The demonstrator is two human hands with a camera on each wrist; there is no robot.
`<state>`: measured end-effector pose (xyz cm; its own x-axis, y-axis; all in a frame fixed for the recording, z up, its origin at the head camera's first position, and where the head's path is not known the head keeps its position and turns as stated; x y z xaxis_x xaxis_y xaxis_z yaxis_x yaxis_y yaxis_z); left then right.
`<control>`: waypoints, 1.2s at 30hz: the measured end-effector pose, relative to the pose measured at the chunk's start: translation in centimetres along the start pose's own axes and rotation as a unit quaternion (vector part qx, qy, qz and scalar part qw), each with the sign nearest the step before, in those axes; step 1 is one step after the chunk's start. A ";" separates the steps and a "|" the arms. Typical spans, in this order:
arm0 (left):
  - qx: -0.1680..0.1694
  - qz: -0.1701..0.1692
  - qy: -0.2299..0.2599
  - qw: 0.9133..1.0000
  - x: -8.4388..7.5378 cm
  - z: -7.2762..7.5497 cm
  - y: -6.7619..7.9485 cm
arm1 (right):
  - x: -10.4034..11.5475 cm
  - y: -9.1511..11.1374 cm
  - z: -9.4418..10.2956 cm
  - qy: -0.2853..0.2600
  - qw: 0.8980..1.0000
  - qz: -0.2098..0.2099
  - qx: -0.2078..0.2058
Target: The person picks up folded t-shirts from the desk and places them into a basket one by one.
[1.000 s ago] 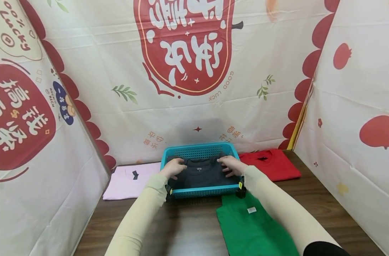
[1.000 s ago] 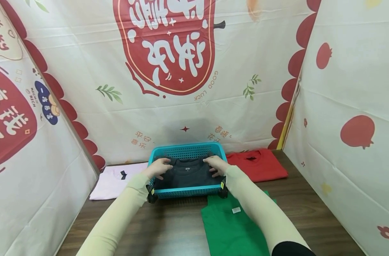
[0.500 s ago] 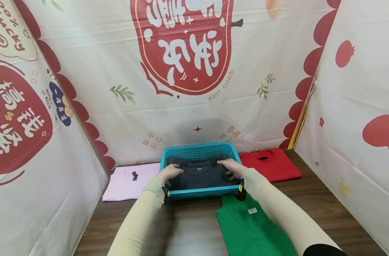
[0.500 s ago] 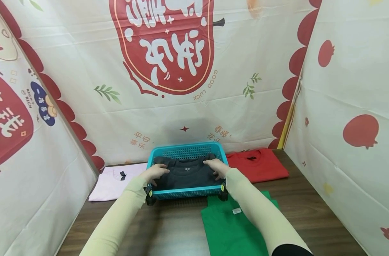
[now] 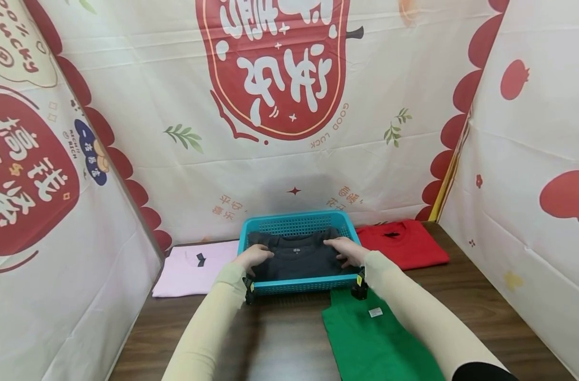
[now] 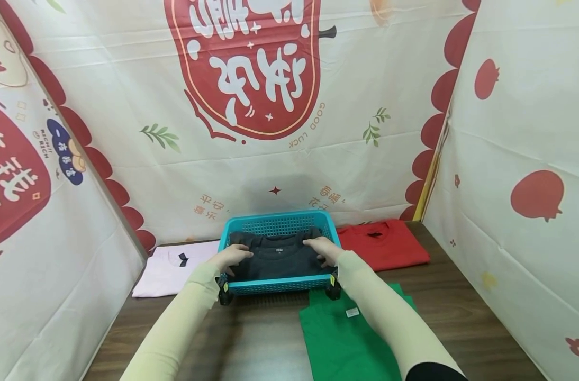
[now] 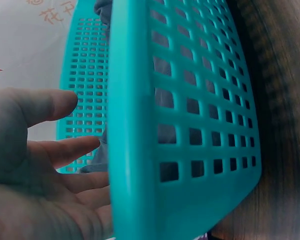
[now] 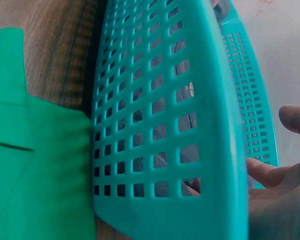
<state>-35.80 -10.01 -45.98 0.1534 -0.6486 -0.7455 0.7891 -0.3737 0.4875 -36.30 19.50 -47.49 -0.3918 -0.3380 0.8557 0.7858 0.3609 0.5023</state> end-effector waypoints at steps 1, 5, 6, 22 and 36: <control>0.003 -0.004 -0.001 1.000 0.0 -0.1 0.0 | 0.0 0.2 0.1 -0.003 1.000 0.006 0.002; 0.003 -0.035 -0.002 0.999 -0.4 -0.3 0.3 | 0.0 1.7 0.7 -0.011 0.999 0.047 0.008; 0.001 -0.046 0.004 0.999 -0.5 -0.3 0.4 | 0.1 2.3 0.9 -0.013 0.998 0.059 0.008; 0.004 -0.193 0.069 0.979 -3.8 -2.7 4.4 | -1.2 13.4 2.9 0.020 0.982 0.179 -0.060; 0.083 -0.270 0.059 0.958 -4.5 -8.8 7.9 | -11.8 20.1 7.2 0.077 0.982 0.087 -0.150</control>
<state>-25.04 -4.25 -42.79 -0.1756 -0.2556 -0.9507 0.6693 -0.7392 0.0751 -19.29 36.99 -46.61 -0.1807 -0.4298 0.8847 0.9492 0.1596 0.2713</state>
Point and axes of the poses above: each hand's wrist, its own y-axis away from the middle knuckle, its own z-axis out of the back of the hand, x = y × z, the point moved 1 cm from there along -y, towards the middle knuckle, and after that the axes turned 15 degrees about x, right-handed, at the moved point
